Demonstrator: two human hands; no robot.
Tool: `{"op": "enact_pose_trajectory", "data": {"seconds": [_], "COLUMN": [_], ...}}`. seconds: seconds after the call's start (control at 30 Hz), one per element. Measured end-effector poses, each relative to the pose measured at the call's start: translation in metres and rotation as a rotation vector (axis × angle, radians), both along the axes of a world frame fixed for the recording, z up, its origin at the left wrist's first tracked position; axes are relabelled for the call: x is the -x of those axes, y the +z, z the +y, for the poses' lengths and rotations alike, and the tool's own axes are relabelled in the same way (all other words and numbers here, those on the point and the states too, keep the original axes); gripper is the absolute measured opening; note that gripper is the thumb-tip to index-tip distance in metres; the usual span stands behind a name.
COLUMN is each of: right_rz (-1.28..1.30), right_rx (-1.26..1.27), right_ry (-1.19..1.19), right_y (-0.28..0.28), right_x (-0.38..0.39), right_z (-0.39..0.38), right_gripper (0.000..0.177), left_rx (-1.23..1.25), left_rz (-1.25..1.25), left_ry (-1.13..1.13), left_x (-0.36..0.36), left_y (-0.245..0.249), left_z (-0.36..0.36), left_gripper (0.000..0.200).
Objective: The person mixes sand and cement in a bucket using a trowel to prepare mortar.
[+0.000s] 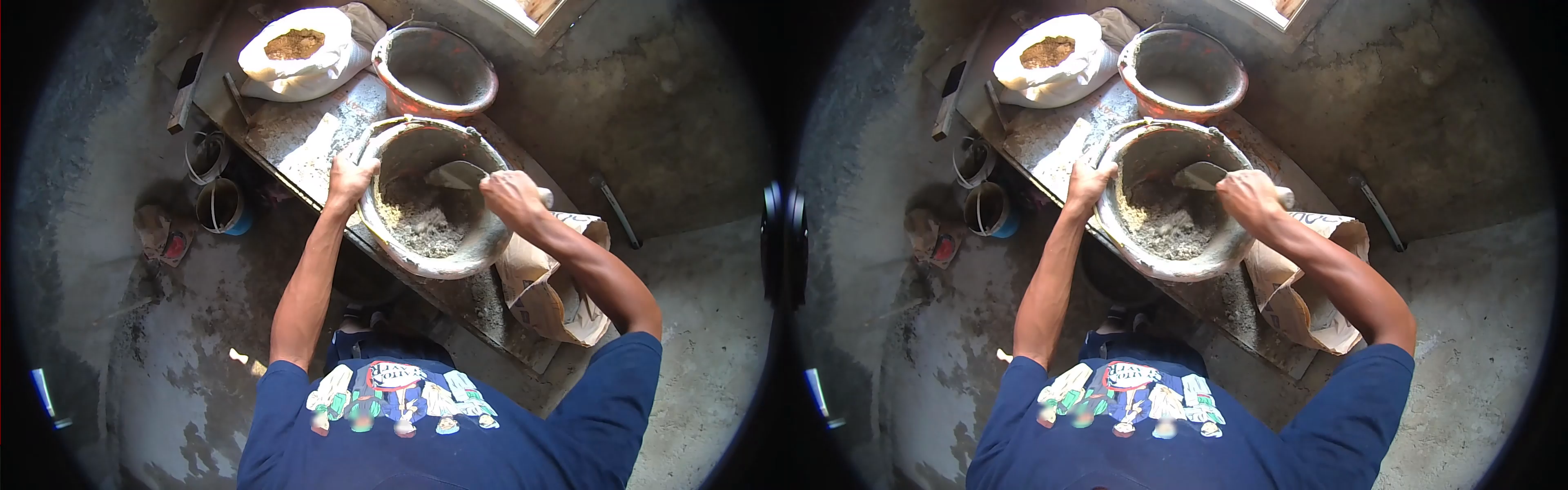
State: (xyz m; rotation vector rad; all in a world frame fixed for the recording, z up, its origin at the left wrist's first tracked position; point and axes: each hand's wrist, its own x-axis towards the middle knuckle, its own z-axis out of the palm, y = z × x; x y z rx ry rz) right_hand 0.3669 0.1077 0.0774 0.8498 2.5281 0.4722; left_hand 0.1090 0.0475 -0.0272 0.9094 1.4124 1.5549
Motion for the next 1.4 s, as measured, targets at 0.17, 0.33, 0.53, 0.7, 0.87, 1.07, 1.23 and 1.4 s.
{"op": "enact_pose_trajectory", "data": {"seconds": [0.17, 0.33, 0.53, 0.7, 0.87, 1.07, 1.23, 1.4], "right_rz": [-0.055, -0.121, -0.17, -0.092, -0.079, -0.039, 0.118, 0.351], "right_rx": [0.105, 0.408, 0.613, 0.715, 1.028, 1.186, 1.369, 1.506], "right_ry": [0.013, -0.005, -0.043, -0.173, -0.324, -0.669, -0.926, -1.151], "right_y": [-0.031, 0.021, 0.016, 0.016, 0.011, 0.012, 0.003, -0.018], "right_x": [0.032, 0.027, 0.013, 0.002, 0.001, 0.006, -0.001, 0.001], "right_z": [-0.003, 0.005, 0.035, 0.035, 0.029, 0.011, 0.0, -0.013], "right_gripper": [0.011, 0.014, 0.032, 0.038, 0.036, 0.034, 0.03, 0.024], "left_rx": [-0.011, -0.03, -0.002, 0.052, -0.002, -0.019, 0.018, 0.036], "left_rz": [-0.029, 0.031, 0.053, 0.066, 0.087, 0.058, 0.007, 0.03], "left_ry": [0.024, 0.047, 0.092, 0.122, 0.134, 0.072, 0.022, 0.002], "left_x": [0.0, -0.001, -0.002, -0.003, -0.003, -0.001, 0.003, 0.008], "left_y": [-0.002, -0.003, -0.002, 0.001, -0.003, 0.0, -0.002, -0.003], "left_z": [0.001, 0.004, 0.003, 0.004, 0.006, 0.005, 0.007, 0.012], "left_gripper": [0.036, 0.036, 0.036, 0.034, 0.035, 0.041, 0.046, 0.048]}}
